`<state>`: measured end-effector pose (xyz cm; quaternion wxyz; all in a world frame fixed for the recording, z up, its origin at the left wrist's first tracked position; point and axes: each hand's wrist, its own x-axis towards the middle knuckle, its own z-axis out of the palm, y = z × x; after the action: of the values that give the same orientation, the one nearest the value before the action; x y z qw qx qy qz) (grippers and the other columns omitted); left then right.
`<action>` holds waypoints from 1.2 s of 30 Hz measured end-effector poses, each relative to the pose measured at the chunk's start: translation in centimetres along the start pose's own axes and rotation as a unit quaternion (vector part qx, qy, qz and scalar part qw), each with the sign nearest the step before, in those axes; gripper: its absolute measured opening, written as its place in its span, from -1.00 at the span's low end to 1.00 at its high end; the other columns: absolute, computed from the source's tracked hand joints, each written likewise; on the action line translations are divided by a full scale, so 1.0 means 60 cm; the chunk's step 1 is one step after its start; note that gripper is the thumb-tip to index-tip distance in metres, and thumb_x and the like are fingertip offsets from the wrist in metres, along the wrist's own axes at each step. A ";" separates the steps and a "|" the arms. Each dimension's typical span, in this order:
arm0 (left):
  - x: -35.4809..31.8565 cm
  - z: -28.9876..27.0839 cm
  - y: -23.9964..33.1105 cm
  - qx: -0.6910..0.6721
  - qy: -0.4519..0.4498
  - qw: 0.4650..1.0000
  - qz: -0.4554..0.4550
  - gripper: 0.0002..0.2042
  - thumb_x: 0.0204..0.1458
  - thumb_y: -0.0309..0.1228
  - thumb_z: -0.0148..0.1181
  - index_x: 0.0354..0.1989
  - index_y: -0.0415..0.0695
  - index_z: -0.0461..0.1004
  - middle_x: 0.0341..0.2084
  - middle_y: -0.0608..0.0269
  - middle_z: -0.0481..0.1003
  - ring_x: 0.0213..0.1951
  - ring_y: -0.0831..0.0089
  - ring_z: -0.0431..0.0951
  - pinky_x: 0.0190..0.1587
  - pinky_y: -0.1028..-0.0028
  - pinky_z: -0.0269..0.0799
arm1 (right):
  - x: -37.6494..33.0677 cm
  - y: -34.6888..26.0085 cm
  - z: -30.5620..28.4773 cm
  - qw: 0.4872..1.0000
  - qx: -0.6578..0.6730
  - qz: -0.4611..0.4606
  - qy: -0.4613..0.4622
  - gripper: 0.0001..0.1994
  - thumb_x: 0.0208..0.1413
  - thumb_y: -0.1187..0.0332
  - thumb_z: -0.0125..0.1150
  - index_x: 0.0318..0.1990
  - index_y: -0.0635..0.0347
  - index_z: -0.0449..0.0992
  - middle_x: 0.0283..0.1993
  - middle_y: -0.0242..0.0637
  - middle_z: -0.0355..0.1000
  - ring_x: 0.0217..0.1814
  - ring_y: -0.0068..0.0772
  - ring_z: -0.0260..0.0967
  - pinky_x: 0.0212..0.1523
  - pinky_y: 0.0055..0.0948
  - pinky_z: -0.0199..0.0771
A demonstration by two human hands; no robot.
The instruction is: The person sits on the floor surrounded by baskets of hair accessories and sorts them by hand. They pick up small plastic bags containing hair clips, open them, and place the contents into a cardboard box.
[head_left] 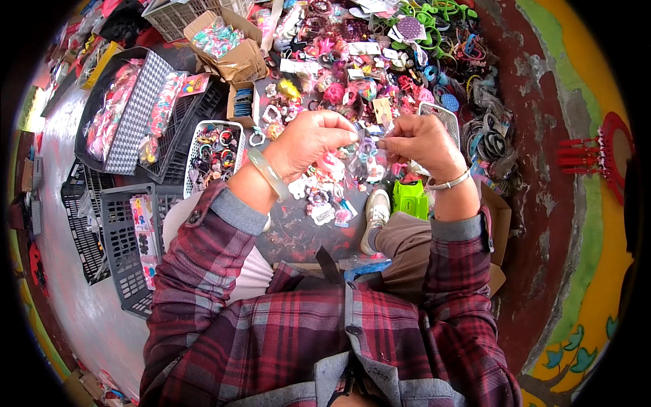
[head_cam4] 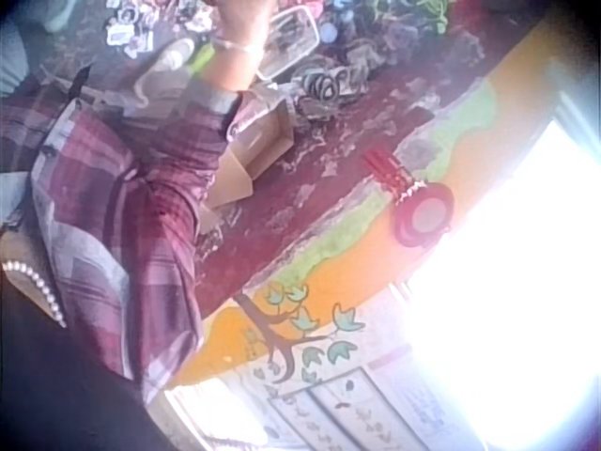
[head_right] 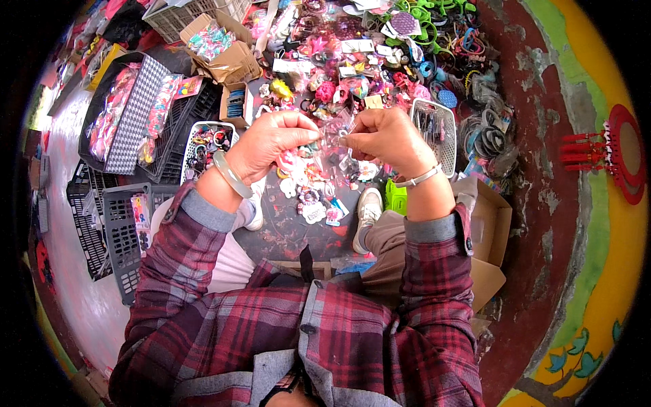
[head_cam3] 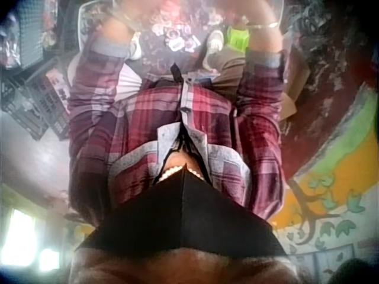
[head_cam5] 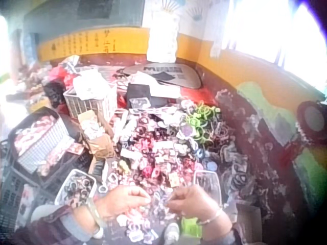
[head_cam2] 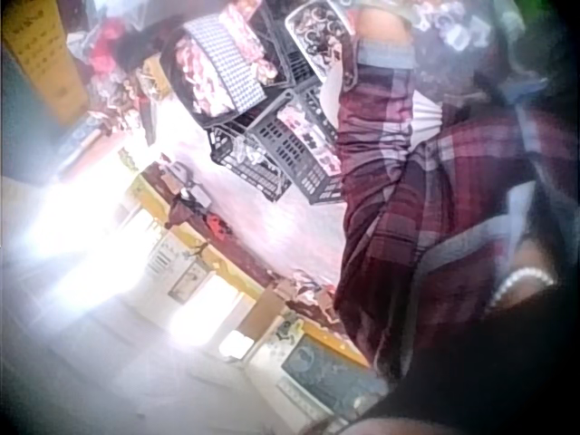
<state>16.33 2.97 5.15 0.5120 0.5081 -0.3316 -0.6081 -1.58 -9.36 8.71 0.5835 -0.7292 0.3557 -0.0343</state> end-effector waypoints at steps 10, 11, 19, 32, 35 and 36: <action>0.005 -0.002 -0.018 -0.010 -0.005 0.999 -0.032 -0.81 -0.05 -0.44 0.17 -0.25 -0.21 0.47 -0.39 0.36 0.46 -0.33 0.66 0.41 -0.25 0.64 0.32 | 0.007 0.009 0.014 0.970 -0.186 -0.122 0.095 -0.81 -0.27 0.38 0.35 -0.55 0.25 0.44 -0.66 -0.32 0.32 -0.61 -0.55 0.24 -0.55 -0.52 0.27; 0.006 0.000 -0.018 -0.016 -0.013 0.999 -0.029 -0.79 -0.04 -0.44 0.16 -0.22 -0.22 0.46 -0.36 0.35 0.46 -0.32 0.65 0.41 -0.23 0.63 0.32 | 0.006 0.009 0.015 0.968 -0.193 -0.129 0.101 -0.81 -0.27 0.38 0.34 -0.55 0.25 0.43 -0.65 -0.27 0.33 -0.60 -0.48 0.27 -0.54 -0.49 0.28; 0.021 0.018 -0.042 -0.016 -0.045 0.999 -0.011 -0.76 0.07 -0.44 0.01 -0.13 -0.28 0.44 -0.29 0.27 0.48 -0.26 0.60 0.44 -0.18 0.59 0.34 | 0.000 -0.009 0.044 0.885 -0.359 -0.264 0.136 -0.89 -0.24 0.46 0.18 -0.56 0.26 0.38 -0.55 -0.07 0.36 -0.43 0.00 0.35 -0.42 -0.18 0.34; 0.025 0.030 -0.047 0.050 -0.019 0.998 -0.017 -0.71 0.11 -0.39 -0.07 -0.06 -0.26 0.42 -0.23 0.25 0.49 -0.23 0.58 0.46 -0.18 0.56 0.37 | 0.005 0.000 0.031 0.843 -0.429 -0.283 0.159 -0.85 -0.21 0.51 0.10 -0.39 0.24 0.38 -0.48 -0.09 0.38 -0.33 -0.05 0.35 -0.30 -0.17 0.34; 0.027 0.026 -0.052 0.181 -0.006 0.982 0.058 -0.71 0.12 -0.38 -0.06 -0.07 -0.29 0.42 -0.19 0.23 0.48 -0.17 0.59 0.43 -0.10 0.56 0.32 | 0.005 0.006 0.028 0.850 -0.466 -0.204 0.136 -0.87 -0.19 0.48 0.07 -0.40 0.20 0.44 -0.47 -0.10 0.40 -0.34 -0.05 0.38 -0.31 -0.19 0.37; 0.028 0.027 -0.057 0.171 0.009 0.982 0.079 -0.72 0.11 -0.36 -0.04 -0.11 -0.28 0.44 -0.31 0.25 0.49 -0.27 0.61 0.43 -0.21 0.56 0.34 | 0.004 0.005 0.028 0.853 -0.471 -0.175 0.141 -0.88 -0.19 0.46 0.07 -0.41 0.19 0.45 -0.46 -0.10 0.40 -0.34 -0.05 0.39 -0.31 -0.19 0.38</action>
<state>13.84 2.03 1.93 0.4665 0.5658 -0.4654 -0.4957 -0.75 -8.16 7.83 0.0978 -0.9543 0.2746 -0.0666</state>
